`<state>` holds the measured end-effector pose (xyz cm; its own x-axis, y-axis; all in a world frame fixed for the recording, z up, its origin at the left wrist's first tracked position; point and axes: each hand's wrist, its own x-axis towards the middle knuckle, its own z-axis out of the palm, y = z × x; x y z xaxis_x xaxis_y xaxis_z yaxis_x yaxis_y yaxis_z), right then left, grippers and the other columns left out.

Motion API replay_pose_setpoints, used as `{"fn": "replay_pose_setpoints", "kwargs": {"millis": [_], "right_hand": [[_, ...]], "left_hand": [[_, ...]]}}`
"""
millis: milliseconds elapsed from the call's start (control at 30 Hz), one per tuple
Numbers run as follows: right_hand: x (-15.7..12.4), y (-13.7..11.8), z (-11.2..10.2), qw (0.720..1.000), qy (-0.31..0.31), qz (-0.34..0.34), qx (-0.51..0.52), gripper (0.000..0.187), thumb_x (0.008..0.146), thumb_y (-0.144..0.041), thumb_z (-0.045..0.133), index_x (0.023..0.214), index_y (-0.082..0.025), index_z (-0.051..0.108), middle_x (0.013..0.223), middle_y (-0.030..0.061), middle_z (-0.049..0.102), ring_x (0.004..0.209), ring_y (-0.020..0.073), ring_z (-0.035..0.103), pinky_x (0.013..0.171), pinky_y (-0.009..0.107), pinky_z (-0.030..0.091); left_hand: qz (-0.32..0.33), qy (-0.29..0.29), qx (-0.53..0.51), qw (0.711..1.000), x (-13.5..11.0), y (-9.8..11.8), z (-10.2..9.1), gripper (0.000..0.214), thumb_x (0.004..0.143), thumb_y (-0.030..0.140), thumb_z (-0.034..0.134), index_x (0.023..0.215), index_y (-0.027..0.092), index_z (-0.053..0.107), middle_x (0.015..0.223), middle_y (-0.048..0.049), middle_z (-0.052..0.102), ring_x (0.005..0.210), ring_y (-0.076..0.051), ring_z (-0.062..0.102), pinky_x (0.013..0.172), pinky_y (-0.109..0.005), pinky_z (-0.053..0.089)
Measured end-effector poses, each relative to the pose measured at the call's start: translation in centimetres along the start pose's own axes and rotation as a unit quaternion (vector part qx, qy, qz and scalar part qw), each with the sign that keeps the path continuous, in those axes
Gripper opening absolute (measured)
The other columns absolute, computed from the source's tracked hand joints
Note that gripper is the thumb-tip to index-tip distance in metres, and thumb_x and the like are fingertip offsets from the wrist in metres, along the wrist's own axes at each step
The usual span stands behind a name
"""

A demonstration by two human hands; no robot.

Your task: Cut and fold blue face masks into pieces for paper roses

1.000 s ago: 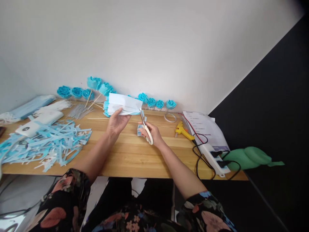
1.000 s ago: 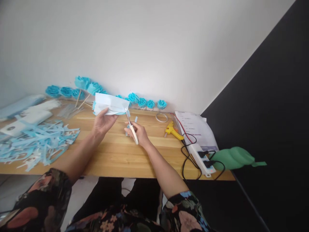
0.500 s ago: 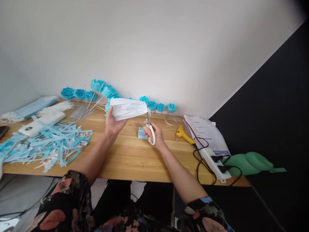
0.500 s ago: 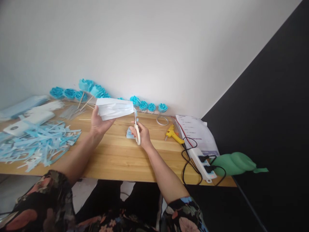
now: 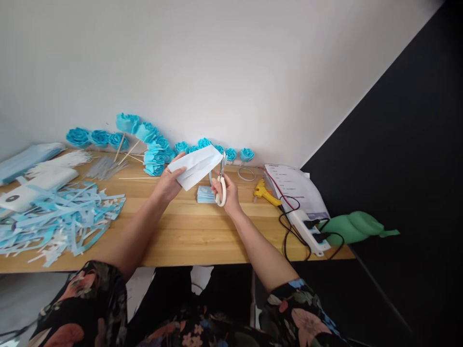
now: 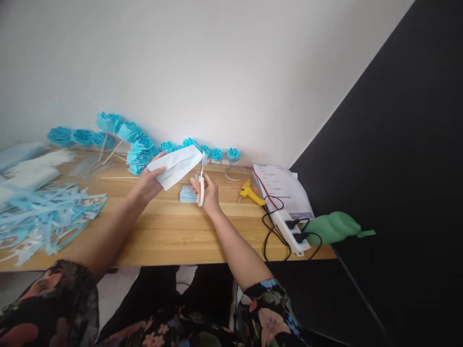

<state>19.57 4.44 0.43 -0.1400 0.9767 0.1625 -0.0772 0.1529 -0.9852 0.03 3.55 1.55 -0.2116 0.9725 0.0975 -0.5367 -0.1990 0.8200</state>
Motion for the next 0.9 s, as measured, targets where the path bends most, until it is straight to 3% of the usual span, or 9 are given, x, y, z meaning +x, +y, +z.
{"fn": "replay_pose_setpoints", "kwargs": {"millis": [167, 333, 567, 700, 800, 900], "right_hand": [[0.3, 0.3, 0.0, 1.0, 0.009, 0.008, 0.019, 0.063, 0.069, -0.06, 0.08, 0.115, -0.02, 0.066, 0.067, -0.003, 0.063, 0.052, 0.0103, 0.055, 0.046, 0.022, 0.043], [0.2, 0.0, 0.0, 1.0, 0.006, 0.008, 0.001, 0.053, 0.066, -0.048, 0.083, 0.108, -0.021, 0.065, 0.069, -0.0048, 0.063, 0.056, 0.0103, 0.057, 0.051, 0.022, 0.048], [0.3, 0.9, -0.1, 1.0, 0.006, -0.017, -0.009, 0.035, 0.071, -0.042, 0.078, 0.094, -0.022, 0.061, 0.071, -0.0052, 0.06, 0.058, 0.0097, 0.056, 0.053, 0.021, 0.05], [0.5, 1.2, -0.2, 0.999, 0.023, -0.025, -0.008, 0.031, 0.073, -0.041, 0.076, 0.09, -0.022, 0.058, 0.07, -0.0051, 0.057, 0.057, 0.0097, 0.055, 0.052, 0.021, 0.05], [0.6, 1.2, -0.3, 0.999, 0.03, -0.022, -0.008, 0.031, 0.074, -0.043, 0.075, 0.09, -0.023, 0.057, 0.069, -0.0053, 0.056, 0.057, 0.0097, 0.055, 0.051, 0.02, 0.05], [0.6, 1.0, -0.4, 1.0, 0.014, -0.022, -0.012, 0.032, 0.074, -0.045, 0.074, 0.09, -0.023, 0.057, 0.07, -0.0047, 0.058, 0.057, 0.0099, 0.056, 0.05, 0.02, 0.049]], "left_hand": [[-0.019, -0.043, 0.006, 0.999, -1.1, -0.6, 1.0, 0.085, 0.073, 0.024, 0.084, 0.151, 0.026, 0.051, 0.143, -0.0115, 0.065, 0.132, -0.03, 0.061, 0.111, -0.044, 0.051], [-0.039, -0.072, 0.012, 0.997, -1.7, -0.9, 1.4, 0.084, 0.076, 0.023, 0.082, 0.153, 0.027, 0.049, 0.146, -0.0123, 0.062, 0.13, -0.031, 0.062, 0.111, -0.047, 0.051], [-0.023, -0.02, -0.005, 1.0, -1.1, -1.1, 1.2, 0.076, 0.075, 0.018, 0.08, 0.147, 0.022, 0.056, 0.146, -0.0118, 0.062, 0.133, -0.028, 0.059, 0.112, -0.04, 0.05], [-0.038, 0.007, -0.011, 0.999, -0.6, -1.0, 0.7, 0.067, 0.078, 0.022, 0.076, 0.143, 0.021, 0.06, 0.14, -0.0097, 0.067, 0.123, -0.027, 0.066, 0.097, -0.035, 0.057], [-0.073, -0.023, -0.001, 0.997, -0.2, -0.3, 0.1, 0.054, 0.083, 0.033, 0.073, 0.135, 0.019, 0.067, 0.125, -0.0093, 0.075, 0.105, -0.027, 0.072, 0.079, -0.032, 0.059], [-0.109, -0.066, 0.018, 0.992, 0.1, 0.7, -0.5, 0.051, 0.085, 0.047, 0.069, 0.126, 0.017, 0.073, 0.107, -0.0098, 0.08, 0.092, -0.028, 0.075, 0.07, -0.032, 0.059]]}}
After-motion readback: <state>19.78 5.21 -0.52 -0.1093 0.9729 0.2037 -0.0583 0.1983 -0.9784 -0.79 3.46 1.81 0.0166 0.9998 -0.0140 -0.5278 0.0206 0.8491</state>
